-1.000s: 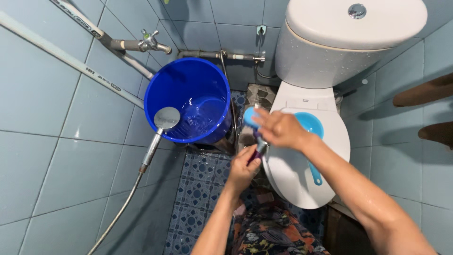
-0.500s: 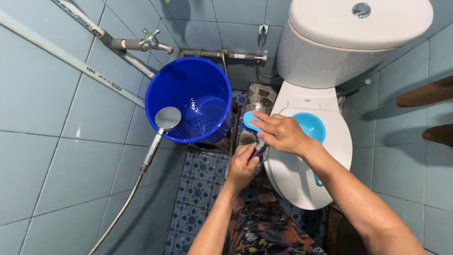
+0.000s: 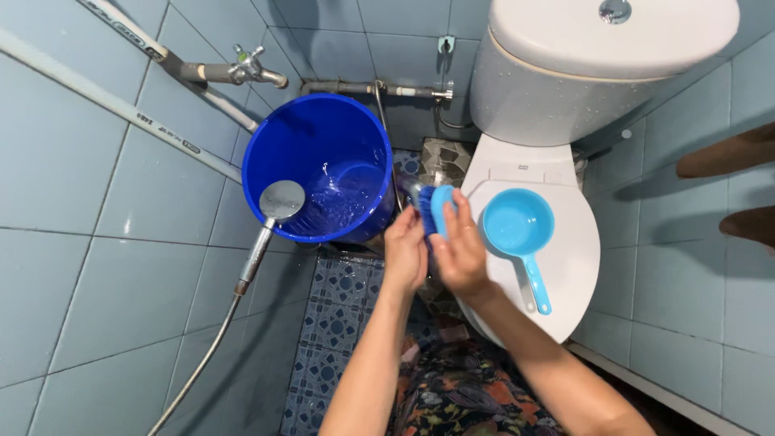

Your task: The person fills a blue bucket with water from a handheld shower head, then uses a blue scoop to transfer water to rinse a red mesh sponge, a green loofah, and a blue scrub brush. The person places the rinsed items on the toilet tank and wipes the tiled wall with the blue scrub brush.

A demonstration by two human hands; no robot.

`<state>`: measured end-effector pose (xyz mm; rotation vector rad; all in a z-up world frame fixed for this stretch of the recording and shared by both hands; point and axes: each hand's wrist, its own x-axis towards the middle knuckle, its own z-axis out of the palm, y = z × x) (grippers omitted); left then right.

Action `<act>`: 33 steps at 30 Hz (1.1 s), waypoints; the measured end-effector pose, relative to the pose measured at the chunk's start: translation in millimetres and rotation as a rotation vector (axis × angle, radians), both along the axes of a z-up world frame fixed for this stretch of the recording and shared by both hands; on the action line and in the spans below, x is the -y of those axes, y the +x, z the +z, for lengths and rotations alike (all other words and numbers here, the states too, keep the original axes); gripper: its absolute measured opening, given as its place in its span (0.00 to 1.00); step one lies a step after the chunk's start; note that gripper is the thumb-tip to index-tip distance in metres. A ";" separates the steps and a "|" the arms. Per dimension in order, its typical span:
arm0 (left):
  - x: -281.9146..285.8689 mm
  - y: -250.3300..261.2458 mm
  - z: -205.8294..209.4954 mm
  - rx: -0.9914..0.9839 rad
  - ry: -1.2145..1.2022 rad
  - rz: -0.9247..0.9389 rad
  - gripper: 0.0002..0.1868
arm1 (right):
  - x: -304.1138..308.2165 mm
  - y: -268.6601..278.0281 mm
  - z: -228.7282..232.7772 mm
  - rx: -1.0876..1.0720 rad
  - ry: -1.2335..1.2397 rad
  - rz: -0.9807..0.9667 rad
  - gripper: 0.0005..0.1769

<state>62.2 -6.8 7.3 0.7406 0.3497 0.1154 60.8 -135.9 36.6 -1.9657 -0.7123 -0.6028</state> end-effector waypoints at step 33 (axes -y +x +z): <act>-42.7 15.4 89.4 0.153 -0.297 0.160 0.23 | 2.2 -52.7 -5.8 -0.192 0.036 0.043 0.32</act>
